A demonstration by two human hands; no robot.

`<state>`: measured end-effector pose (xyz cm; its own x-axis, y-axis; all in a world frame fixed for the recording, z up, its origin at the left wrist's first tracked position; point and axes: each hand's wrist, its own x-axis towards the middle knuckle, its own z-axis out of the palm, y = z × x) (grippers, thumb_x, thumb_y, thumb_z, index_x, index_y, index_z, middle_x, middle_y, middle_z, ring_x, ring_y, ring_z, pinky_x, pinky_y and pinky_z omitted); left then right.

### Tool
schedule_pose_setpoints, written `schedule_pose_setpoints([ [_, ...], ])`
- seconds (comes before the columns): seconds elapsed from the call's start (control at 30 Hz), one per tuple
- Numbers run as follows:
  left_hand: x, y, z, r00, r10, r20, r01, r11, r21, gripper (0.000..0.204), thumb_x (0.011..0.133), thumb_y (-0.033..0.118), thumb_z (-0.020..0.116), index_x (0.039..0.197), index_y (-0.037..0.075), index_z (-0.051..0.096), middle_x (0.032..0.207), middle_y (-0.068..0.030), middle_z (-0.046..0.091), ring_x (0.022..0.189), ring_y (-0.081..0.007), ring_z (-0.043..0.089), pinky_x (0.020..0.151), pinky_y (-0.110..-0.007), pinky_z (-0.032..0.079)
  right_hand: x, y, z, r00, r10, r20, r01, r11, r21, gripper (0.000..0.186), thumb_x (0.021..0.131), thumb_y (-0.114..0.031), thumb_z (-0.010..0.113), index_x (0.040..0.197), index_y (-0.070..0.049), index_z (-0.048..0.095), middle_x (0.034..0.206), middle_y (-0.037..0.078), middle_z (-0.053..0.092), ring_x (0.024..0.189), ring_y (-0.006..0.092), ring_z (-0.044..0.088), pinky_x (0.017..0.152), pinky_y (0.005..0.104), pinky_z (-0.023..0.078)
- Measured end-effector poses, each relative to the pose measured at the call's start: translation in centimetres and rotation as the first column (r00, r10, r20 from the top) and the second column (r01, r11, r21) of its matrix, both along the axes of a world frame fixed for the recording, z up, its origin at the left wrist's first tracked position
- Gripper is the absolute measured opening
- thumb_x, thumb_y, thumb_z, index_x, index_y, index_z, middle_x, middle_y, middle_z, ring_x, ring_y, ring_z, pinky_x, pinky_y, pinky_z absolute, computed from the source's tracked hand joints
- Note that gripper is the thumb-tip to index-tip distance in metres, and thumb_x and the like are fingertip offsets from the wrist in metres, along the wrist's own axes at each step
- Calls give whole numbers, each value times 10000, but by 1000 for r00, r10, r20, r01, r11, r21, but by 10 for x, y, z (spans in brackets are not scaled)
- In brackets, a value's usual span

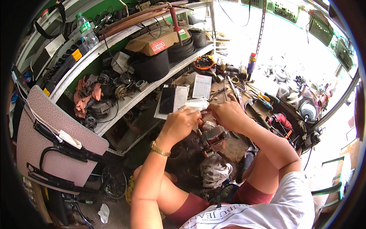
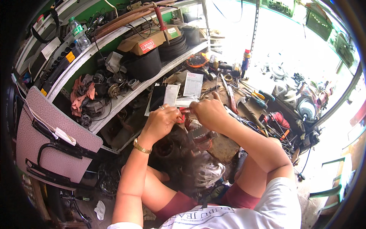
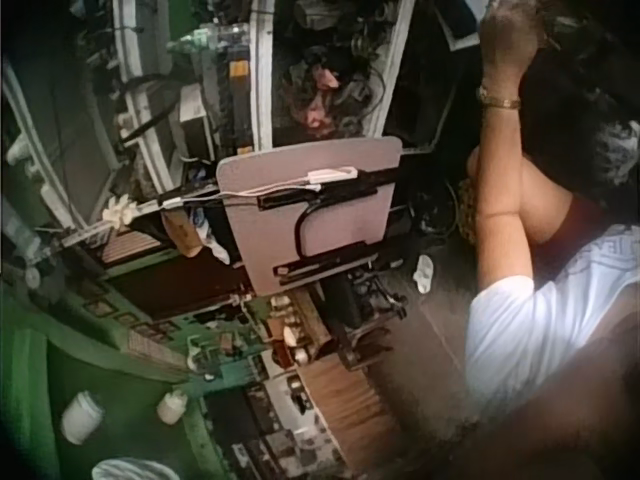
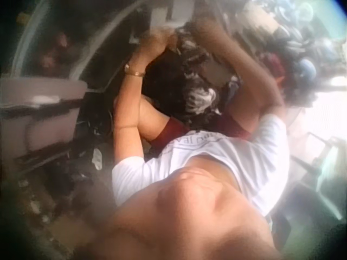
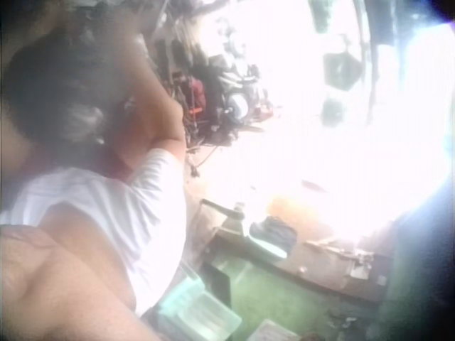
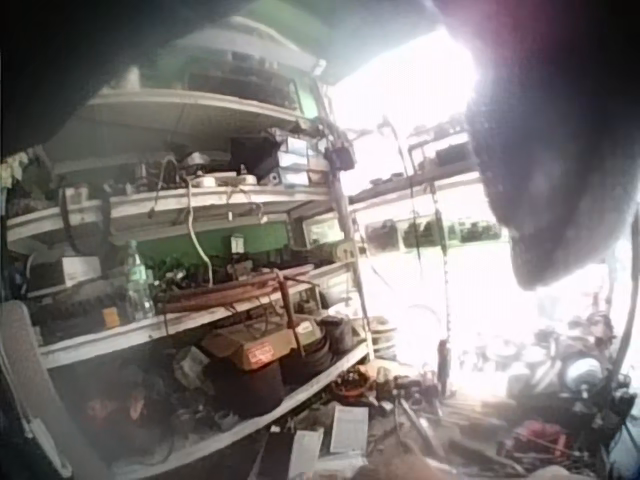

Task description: The person peels electrical tape and manipulates the copper wire endings on an alternator component by hand and using shears.

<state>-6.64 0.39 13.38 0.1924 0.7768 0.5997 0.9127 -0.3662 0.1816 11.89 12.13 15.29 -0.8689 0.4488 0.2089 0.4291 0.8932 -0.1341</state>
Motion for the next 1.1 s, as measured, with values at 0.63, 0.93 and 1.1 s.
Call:
schedule_pose_setpoints([
  [0.63,-6,1,-11,938,-142,316,-11,899,437,127,1000,147,525,917,52,540,812,-89,609,630,-165,627,542,-265,478,-29,-47,-48,634,-449,-630,-675,75,-734,377,1048,-207,438,1384,-45,495,1096,91,649,883,146,641,725,294,543],
  [0.93,14,-45,2,962,-265,60,228,908,350,203,762,98,740,890,110,582,880,-57,638,738,-249,663,576,-328,543,28,37,10,821,208,-532,-562,464,-685,459,960,-372,614,1291,-55,595,1267,123,608,1098,174,591,902,307,482],
  [1.1,25,-42,-6,923,-369,111,304,875,377,198,754,88,728,875,116,574,909,-60,667,740,-245,674,576,-318,555,8,22,-23,685,595,-420,-407,-166,-898,782,899,-557,596,1392,37,469,1410,135,508,1294,212,455,1083,357,345],
])
